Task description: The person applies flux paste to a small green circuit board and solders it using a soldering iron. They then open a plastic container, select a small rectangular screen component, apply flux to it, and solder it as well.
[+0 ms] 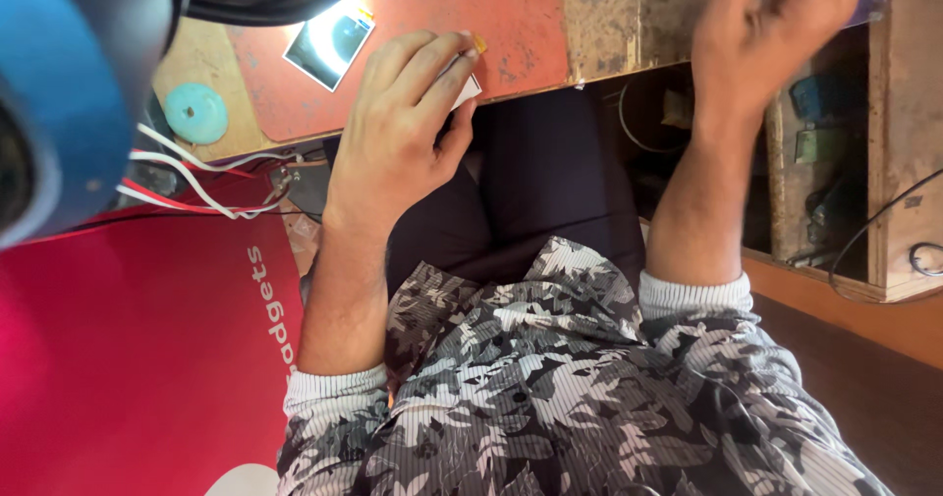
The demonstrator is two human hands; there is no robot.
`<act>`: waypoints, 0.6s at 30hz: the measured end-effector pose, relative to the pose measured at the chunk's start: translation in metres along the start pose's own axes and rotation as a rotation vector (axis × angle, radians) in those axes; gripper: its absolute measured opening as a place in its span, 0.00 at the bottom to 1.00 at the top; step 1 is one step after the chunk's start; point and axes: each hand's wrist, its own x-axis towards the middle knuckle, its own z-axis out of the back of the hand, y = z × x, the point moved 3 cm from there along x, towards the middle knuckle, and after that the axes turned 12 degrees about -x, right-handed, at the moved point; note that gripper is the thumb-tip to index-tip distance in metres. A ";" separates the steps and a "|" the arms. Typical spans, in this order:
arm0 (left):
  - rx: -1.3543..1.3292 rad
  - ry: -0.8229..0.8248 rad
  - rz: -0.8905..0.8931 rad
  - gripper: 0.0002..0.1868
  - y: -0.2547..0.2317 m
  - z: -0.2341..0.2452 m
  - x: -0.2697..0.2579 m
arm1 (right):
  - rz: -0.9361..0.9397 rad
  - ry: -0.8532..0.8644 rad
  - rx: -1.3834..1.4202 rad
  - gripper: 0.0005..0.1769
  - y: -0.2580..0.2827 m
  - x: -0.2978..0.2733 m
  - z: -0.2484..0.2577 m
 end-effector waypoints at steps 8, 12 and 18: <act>-0.019 0.020 0.006 0.20 0.004 0.002 -0.003 | -0.238 0.361 0.411 0.10 0.081 -0.022 0.031; 0.004 -0.016 0.018 0.20 0.003 -0.001 -0.005 | -0.178 0.316 0.319 0.07 0.099 -0.026 0.032; 0.033 -0.022 -0.010 0.22 0.006 -0.002 -0.006 | -0.092 0.300 0.200 0.07 0.112 -0.032 0.030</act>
